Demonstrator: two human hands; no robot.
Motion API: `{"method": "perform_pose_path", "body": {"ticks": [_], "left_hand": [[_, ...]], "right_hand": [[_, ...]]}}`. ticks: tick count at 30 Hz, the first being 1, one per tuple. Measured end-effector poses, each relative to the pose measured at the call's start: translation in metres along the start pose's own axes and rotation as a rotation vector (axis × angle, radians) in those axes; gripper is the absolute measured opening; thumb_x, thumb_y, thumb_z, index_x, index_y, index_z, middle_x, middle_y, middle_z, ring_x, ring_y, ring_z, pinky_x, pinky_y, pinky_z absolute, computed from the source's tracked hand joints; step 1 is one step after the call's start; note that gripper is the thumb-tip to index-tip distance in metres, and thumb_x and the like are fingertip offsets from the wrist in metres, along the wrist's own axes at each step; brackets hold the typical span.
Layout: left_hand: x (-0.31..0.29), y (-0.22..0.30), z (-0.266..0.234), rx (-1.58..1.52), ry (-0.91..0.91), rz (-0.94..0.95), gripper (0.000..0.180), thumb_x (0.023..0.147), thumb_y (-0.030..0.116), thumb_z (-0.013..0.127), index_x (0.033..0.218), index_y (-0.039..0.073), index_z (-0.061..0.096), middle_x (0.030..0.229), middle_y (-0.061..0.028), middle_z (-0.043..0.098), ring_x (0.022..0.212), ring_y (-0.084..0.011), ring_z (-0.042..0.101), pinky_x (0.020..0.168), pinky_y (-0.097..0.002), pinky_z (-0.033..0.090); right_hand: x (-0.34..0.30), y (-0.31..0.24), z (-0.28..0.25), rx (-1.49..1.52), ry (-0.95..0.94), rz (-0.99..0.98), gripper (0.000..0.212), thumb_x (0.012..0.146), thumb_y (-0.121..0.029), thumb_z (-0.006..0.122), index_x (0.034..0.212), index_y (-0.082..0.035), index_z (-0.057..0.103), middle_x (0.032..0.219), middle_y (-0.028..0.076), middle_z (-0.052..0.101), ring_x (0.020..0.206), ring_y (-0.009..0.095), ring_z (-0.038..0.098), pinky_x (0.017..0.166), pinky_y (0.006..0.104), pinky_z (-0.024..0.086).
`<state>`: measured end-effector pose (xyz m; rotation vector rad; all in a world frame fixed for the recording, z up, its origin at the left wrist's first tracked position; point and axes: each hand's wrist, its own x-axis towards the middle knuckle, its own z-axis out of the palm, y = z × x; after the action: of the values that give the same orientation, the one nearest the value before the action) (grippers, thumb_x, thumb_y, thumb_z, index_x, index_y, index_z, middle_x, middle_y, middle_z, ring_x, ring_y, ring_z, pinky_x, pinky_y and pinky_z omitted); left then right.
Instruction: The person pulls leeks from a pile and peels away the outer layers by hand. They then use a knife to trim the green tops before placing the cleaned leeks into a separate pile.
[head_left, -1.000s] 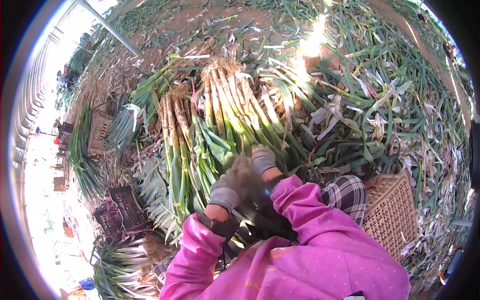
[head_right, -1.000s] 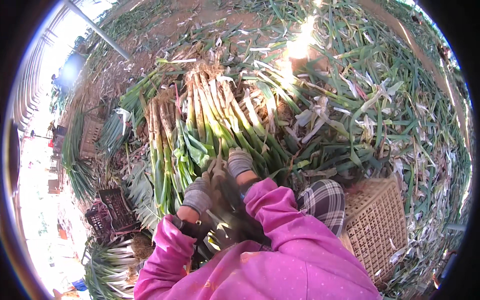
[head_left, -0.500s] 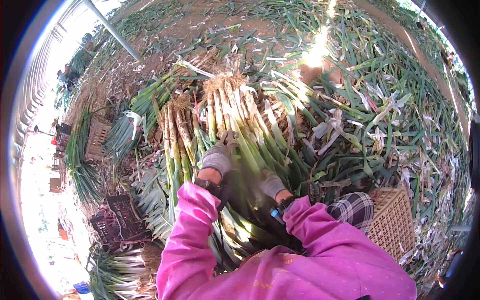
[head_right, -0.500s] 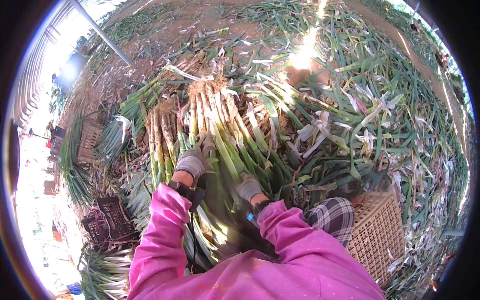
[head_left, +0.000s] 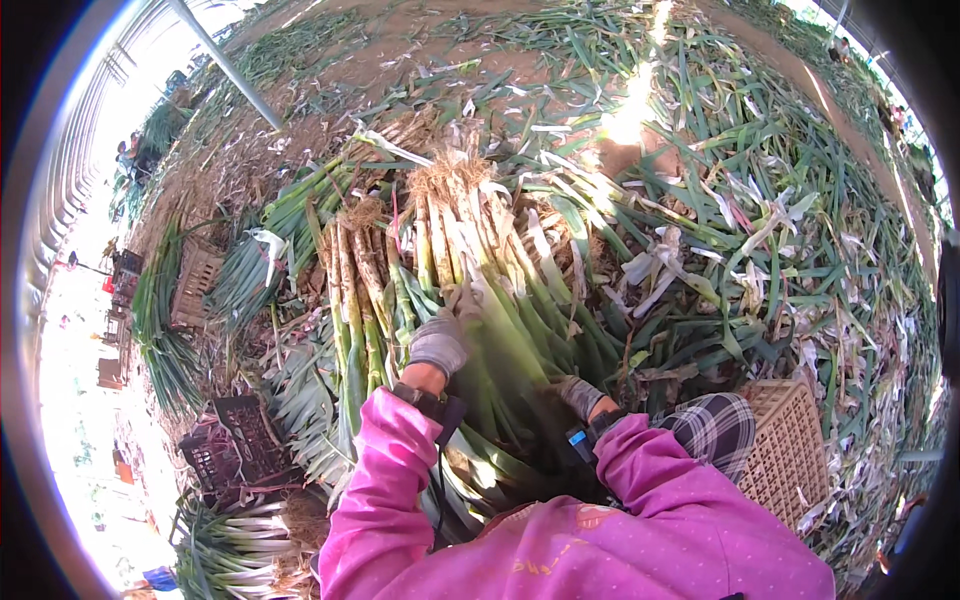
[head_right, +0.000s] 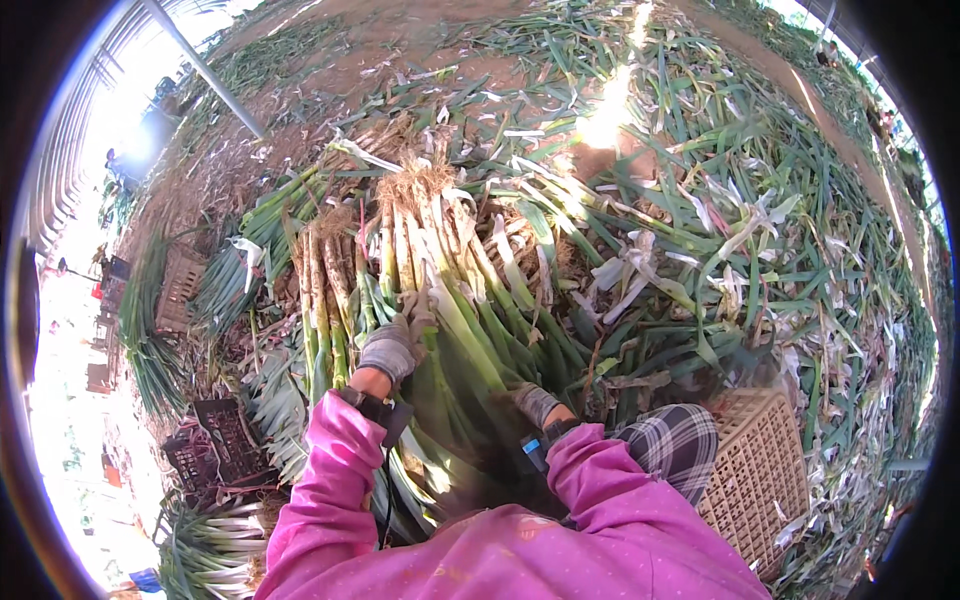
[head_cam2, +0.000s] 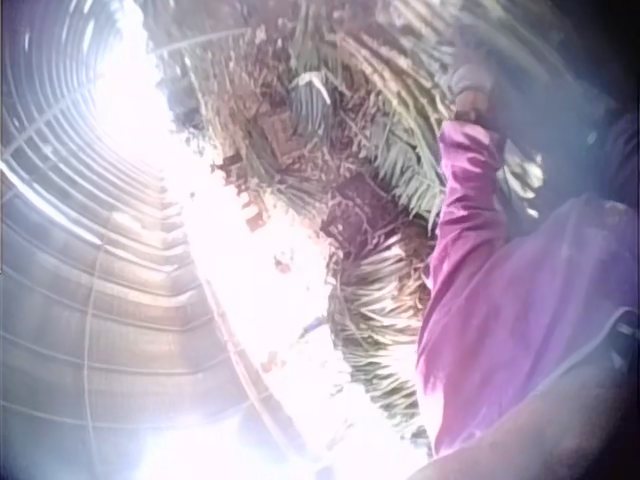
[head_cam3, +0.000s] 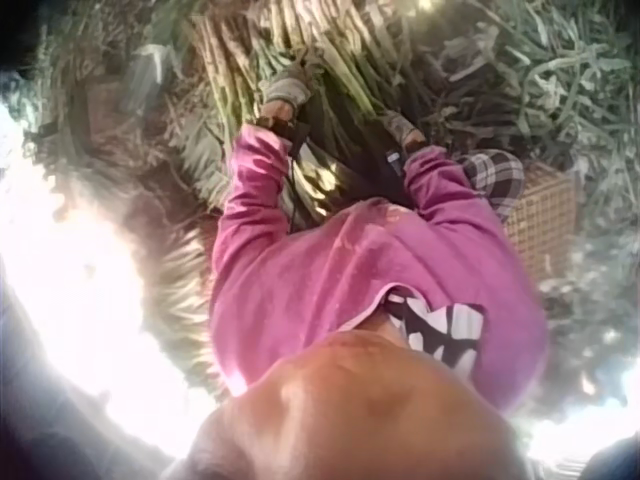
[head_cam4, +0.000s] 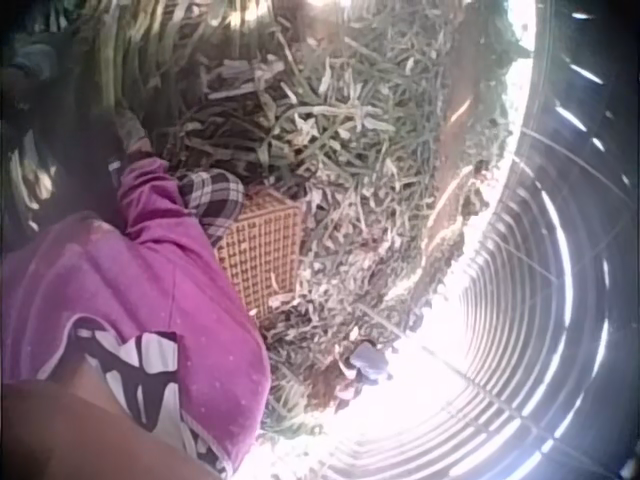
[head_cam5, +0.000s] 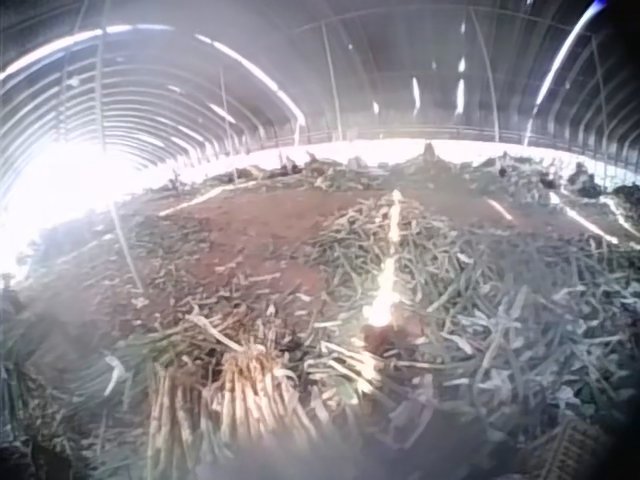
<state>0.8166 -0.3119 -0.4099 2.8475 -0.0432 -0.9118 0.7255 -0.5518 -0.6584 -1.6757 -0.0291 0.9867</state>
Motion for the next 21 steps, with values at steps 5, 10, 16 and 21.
{"method": "perform_pose_path", "body": {"ticks": [5, 10, 16, 21], "left_hand": [[0.049, -0.016, 0.006, 0.063, 0.141, 0.141, 0.064, 0.07, 0.038, 0.066, 0.129, 0.024, 0.044, 0.143, -0.0135, 0.028, 0.108, -0.0317, 0.055, 0.092, -0.0408, 0.045], [0.09, -0.032, -0.02, 0.076, 0.071, 0.033, 0.059, 0.071, 0.031, 0.064, 0.127, 0.027, 0.047, 0.147, -0.0072, 0.022, 0.122, -0.0283, 0.044, 0.098, -0.0395, 0.042], [0.044, -0.006, -0.014, 0.152, -0.001, 0.07, 0.052, 0.082, 0.028, 0.055, 0.132, 0.025, 0.042, 0.147, -0.0087, 0.022, 0.118, -0.031, 0.048, 0.096, -0.0356, 0.044], [-0.093, 0.009, 0.029, -0.067, 0.135, 0.256, 0.049, 0.076, 0.026, 0.066, 0.114, 0.002, 0.047, 0.083, -0.0218, 0.061, 0.079, -0.0366, 0.061, 0.07, -0.0417, 0.048]], "right_hand": [[-0.005, -0.005, -0.002, -0.054, -0.006, 0.039, 0.037, 0.077, -0.031, 0.065, 0.103, -0.005, 0.063, 0.09, 0.011, 0.065, 0.083, 0.019, 0.06, 0.076, 0.0312, 0.046], [0.001, -0.011, 0.003, -0.082, -0.018, 0.05, 0.037, 0.077, -0.031, 0.065, 0.103, -0.004, 0.063, 0.091, 0.012, 0.065, 0.083, 0.02, 0.06, 0.076, 0.0311, 0.046], [0.032, -0.013, 0.007, -0.026, 0.342, -0.166, 0.037, 0.075, -0.027, 0.067, 0.102, -0.003, 0.062, 0.092, 0.013, 0.065, 0.082, 0.021, 0.06, 0.073, 0.0328, 0.047], [0.033, -0.044, 0.025, 0.089, 0.479, -0.134, 0.038, 0.074, -0.025, 0.068, 0.104, -0.003, 0.062, 0.089, 0.011, 0.065, 0.077, 0.022, 0.06, 0.07, 0.0324, 0.047]]}}
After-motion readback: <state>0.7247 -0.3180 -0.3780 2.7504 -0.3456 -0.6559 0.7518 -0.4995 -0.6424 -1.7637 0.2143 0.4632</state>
